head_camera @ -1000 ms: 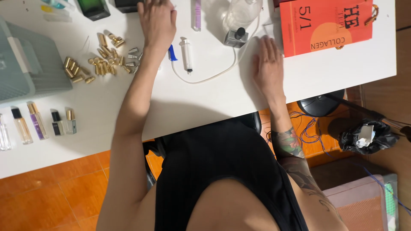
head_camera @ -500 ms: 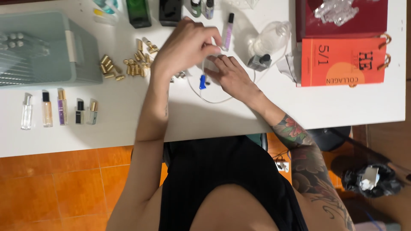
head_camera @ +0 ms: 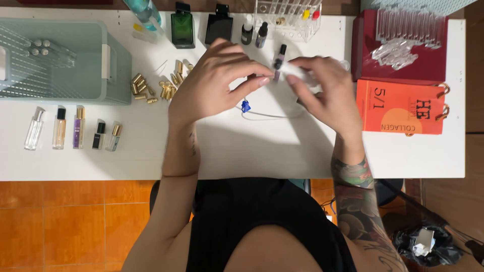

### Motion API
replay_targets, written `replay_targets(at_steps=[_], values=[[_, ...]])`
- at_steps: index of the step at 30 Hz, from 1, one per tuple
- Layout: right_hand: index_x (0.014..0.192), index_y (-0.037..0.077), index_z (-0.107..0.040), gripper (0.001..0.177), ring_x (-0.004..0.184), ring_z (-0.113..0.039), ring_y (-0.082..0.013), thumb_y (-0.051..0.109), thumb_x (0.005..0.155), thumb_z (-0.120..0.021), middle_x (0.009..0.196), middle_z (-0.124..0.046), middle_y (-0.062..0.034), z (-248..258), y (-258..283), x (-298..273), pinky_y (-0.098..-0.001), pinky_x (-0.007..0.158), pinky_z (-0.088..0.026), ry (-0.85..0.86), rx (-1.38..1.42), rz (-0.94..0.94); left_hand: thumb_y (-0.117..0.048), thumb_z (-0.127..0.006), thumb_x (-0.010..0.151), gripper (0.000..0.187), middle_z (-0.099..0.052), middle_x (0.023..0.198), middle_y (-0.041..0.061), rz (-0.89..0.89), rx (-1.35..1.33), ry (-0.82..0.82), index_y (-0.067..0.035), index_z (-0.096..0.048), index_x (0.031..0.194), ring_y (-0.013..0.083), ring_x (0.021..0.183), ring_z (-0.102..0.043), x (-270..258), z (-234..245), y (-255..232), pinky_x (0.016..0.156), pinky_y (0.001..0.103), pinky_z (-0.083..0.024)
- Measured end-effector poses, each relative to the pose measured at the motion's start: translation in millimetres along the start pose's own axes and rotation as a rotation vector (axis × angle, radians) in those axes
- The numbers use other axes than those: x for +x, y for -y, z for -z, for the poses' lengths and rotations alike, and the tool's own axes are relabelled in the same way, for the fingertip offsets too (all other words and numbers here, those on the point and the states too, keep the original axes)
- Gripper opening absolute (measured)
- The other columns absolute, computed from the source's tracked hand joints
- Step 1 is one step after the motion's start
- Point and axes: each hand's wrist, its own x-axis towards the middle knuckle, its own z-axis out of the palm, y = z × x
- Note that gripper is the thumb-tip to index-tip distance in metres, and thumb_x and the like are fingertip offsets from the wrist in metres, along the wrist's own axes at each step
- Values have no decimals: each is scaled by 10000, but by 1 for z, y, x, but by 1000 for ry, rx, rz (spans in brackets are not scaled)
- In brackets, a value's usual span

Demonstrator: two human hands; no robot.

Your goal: Cleaning a perfume bottle and then decanting liquid into it using a syringe.

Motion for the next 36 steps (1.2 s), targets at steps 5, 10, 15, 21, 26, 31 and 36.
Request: replay_targets(at_steps=[5, 10, 15, 21, 26, 31, 36], values=[[1198, 2, -726, 191, 825, -632, -143, 121, 1070, -803, 1015, -726, -102, 27, 8, -3, -246, 719, -486, -234, 134, -54, -159, -763, 1040, 89, -663, 848, 14, 9, -126, -193, -99, -756, 1106, 183, 825, -593, 0, 2, -14, 906, 352, -444], [1164, -22, -744, 238, 797, -625, -170, 90, 976, -837, 956, -694, -108, 34, 14, -7, -259, 691, -457, -293, 149, -34, -137, -787, 1018, 142, -639, 828, 16, 19, -167, -242, -109, -767, 1155, 185, 813, -593, 3, -1, -16, 909, 354, -447], [1140, -39, -720, 212, 847, -663, -184, 89, 1004, -822, 995, -721, -121, 34, 12, -10, -264, 738, -486, -293, 192, -37, -126, -786, 1016, 125, -671, 858, -5, 65, -181, -293, -119, -763, 1138, 174, 824, -603, 6, -3, -20, 926, 348, -450], [1162, -16, -736, 273, 789, -627, -207, 113, 954, -855, 902, -684, -102, 31, 22, 0, -298, 747, -470, -271, 159, -41, -112, -795, 1004, 94, -689, 913, -3, 114, -224, -316, -107, -746, 1084, 175, 878, -630, 10, -13, -21, 929, 336, -465], [1133, -11, -720, 250, 772, -633, -193, 98, 948, -850, 914, -713, -89, 32, 21, 1, -303, 745, -473, -244, 187, -15, -101, -812, 979, 114, -729, 982, 4, 93, -221, -334, -102, -727, 1055, 177, 900, -647, 9, -20, -21, 922, 334, -466], [1128, -13, -702, 240, 790, -641, -191, 96, 964, -840, 1001, -744, -105, 32, 18, -1, -297, 742, -481, -254, 199, -1, -92, -807, 981, 117, -715, 940, -12, 149, -196, -386, -108, -743, 1079, 157, 889, -646, 7, -20, -19, 872, 301, -465], [1124, -9, -695, 236, 796, -653, -185, 99, 971, -838, 1024, -751, -106, 28, 20, 2, -291, 749, -493, -239, 224, 6, -96, -806, 984, 116, -701, 937, -6, 132, -201, -394, -119, -747, 1081, 172, 875, -616, 7, -19, -20, 848, 288, -454]])
